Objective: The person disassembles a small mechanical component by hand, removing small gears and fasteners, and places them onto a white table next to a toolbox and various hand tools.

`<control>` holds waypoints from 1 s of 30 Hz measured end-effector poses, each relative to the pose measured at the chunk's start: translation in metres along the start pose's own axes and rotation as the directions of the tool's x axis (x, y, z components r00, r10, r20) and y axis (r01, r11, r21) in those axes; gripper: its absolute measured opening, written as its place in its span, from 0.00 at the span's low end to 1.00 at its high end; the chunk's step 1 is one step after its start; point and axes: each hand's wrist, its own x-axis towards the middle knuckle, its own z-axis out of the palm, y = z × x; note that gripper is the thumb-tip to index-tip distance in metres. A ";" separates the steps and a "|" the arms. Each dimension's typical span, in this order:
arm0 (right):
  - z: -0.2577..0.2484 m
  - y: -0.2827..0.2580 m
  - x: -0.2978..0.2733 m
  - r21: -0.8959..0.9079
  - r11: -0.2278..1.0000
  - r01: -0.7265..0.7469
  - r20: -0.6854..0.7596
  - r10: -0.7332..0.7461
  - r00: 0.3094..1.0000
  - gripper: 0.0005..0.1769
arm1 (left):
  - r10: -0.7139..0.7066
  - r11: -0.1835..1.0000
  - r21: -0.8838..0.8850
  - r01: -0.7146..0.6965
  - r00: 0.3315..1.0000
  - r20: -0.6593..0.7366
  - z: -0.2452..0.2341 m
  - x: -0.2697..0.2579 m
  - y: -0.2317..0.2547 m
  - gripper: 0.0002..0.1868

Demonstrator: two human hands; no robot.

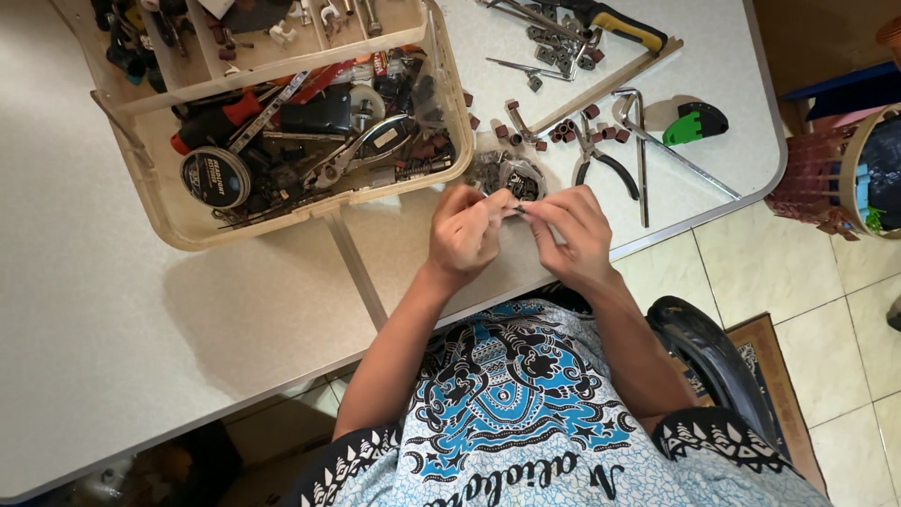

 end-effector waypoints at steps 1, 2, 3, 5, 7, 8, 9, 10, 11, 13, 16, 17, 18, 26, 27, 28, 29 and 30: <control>0.000 0.000 0.000 -0.007 1.000 0.002 -0.007 -0.003 1.000 0.13 | 0.013 1.000 -0.013 -0.013 1.000 -0.010 -0.001 0.001 0.000 0.05; -0.001 0.001 0.000 -0.014 1.000 0.005 -0.015 -0.005 1.000 0.13 | 0.026 0.999 -0.026 -0.027 0.999 -0.020 -0.001 0.002 0.000 0.05; -0.001 0.001 0.001 -0.015 1.000 0.012 -0.016 -0.012 1.000 0.13 | 0.038 0.999 -0.016 -0.038 0.999 -0.014 -0.001 0.003 0.000 0.04; -0.002 0.000 0.003 -0.018 1.000 0.023 -0.017 -0.023 1.000 0.14 | 0.059 0.998 0.003 -0.059 0.998 0.000 0.000 0.005 -0.001 0.04; -0.002 -0.001 0.003 -0.030 0.999 0.036 -0.024 -0.037 0.999 0.13 | 0.060 0.998 -0.021 -0.060 0.998 0.005 -0.001 0.008 0.000 0.06; -0.002 -0.001 0.004 -0.036 0.998 0.043 -0.027 -0.044 0.999 0.13 | 0.061 0.998 -0.032 -0.061 0.998 0.008 -0.002 0.010 0.001 0.06; -0.002 -0.001 0.004 -0.046 0.998 0.034 -0.035 -0.035 0.999 0.13 | 0.084 0.996 0.017 -0.084 0.996 -0.018 -0.003 0.012 0.004 0.05; -0.002 -0.001 0.004 -0.055 0.998 0.024 -0.043 -0.027 0.999 0.13 | 0.109 0.992 0.067 -0.106 0.993 -0.042 -0.005 0.013 0.007 0.04; -0.002 0.000 0.004 -0.064 0.998 0.017 -0.051 -0.020 0.999 0.13 | 0.135 0.985 0.118 -0.127 0.989 -0.067 -0.006 0.016 0.009 0.03; -0.002 0.002 0.005 -0.085 0.996 -0.007 -0.077 0.001 0.997 0.13 | 0.098 0.989 0.117 -0.091 0.994 -0.055 -0.008 0.020 0.010 0.03; -0.003 0.005 0.004 -0.101 0.994 -0.039 -0.105 0.028 0.994 0.13 | 0.060 0.995 0.075 -0.058 0.998 -0.023 -0.008 0.017 0.007 0.04; -0.004 0.006 0.004 -0.105 0.993 -0.048 -0.113 0.036 0.993 0.13 | 0.052 0.997 0.054 -0.051 0.999 -0.011 -0.007 0.016 0.005 0.04; -0.004 0.008 0.005 -0.104 0.993 -0.055 -0.109 0.043 0.993 0.13 | 0.042 0.998 0.047 -0.042 0.999 0.003 -0.006 0.015 0.002 0.05; 0.004 0.014 0.001 -0.092 0.991 -0.100 -0.097 0.091 0.991 0.13 | -0.016 0.995 0.103 0.015 1.000 0.012 -0.008 0.015 0.001 0.05; 0.004 0.015 0.001 -0.093 0.990 -0.105 -0.091 0.096 0.991 0.13 | -0.004 0.992 0.129 0.002 1.000 0.019 -0.009 0.016 0.002 0.06; 0.006 0.016 0.001 -0.094 0.990 -0.109 -0.085 0.101 0.991 0.13 | 0.007 0.988 0.156 -0.011 1.000 0.025 -0.009 0.018 0.002 0.08; 0.007 0.016 0.000 -0.095 0.989 -0.115 -0.079 0.108 0.991 0.14 | 0.018 0.983 0.180 -0.024 0.999 0.033 -0.010 0.018 0.003 0.09; 0.007 0.016 -0.001 -0.092 0.988 -0.121 -0.077 0.114 0.990 0.14 | 0.003 0.984 0.178 -0.011 0.999 0.045 -0.010 0.018 0.003 0.10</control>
